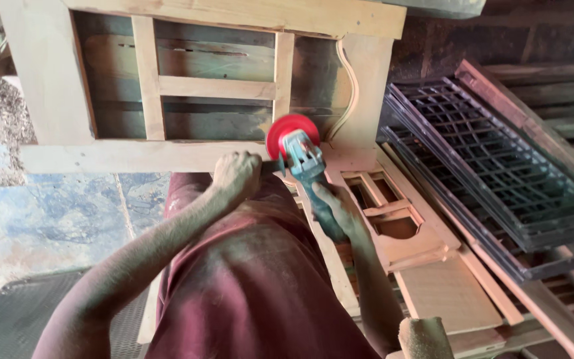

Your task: The person uses an angle grinder with a sanding disc to smooth the edges and surfaces of a wooden frame. They move the tool along the frame's contours, generating sparks and wood dust while working in a cluttered workshop.

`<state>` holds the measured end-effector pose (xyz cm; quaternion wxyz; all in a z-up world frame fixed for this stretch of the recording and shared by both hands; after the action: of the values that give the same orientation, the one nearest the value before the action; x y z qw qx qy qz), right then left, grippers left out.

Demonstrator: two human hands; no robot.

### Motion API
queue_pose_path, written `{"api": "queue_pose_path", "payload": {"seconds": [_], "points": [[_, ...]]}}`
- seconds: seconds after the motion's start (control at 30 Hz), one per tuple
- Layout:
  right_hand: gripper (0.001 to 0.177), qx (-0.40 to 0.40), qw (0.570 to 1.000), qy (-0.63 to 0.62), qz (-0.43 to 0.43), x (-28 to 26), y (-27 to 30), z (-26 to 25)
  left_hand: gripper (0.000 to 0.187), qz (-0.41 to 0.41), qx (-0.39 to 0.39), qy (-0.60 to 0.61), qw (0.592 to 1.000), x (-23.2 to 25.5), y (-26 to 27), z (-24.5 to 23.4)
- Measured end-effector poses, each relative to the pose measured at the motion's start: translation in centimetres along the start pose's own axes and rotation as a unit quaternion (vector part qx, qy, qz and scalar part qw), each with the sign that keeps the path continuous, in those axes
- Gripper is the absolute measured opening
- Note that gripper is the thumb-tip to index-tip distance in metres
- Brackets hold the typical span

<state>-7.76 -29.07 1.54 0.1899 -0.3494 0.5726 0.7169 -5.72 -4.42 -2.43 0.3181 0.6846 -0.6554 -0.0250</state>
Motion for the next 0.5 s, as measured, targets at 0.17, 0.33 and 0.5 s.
{"api": "queue_pose_path", "payload": {"seconds": [0.17,0.33,0.5], "points": [[0.04,0.04,0.999,-0.015,-0.008,2.0,2.7,1.7,0.01,0.021,-0.034,0.024,0.999,-0.6,2.1,0.1],[0.044,0.058,0.998,0.015,-0.012,3.6,3.7,2.9,0.01,0.037,-0.066,0.017,0.997,-1.1,2.4,-0.1],[0.051,0.083,0.996,-0.014,-0.027,3.4,0.6,3.9,0.013,0.072,-0.047,-0.03,0.996,-2.2,-1.5,-1.2]]}}
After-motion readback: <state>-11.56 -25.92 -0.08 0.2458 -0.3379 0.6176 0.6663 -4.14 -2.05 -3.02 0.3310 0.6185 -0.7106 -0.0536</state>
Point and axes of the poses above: each hand's wrist, its own y-axis away from the middle knuckle, its own z-axis out of the palm, x = y × z, the point moved 5 cm from there along -y, towards the middle knuckle, and after that the axes turned 12 degrees about -z, right-handed, at the moved point
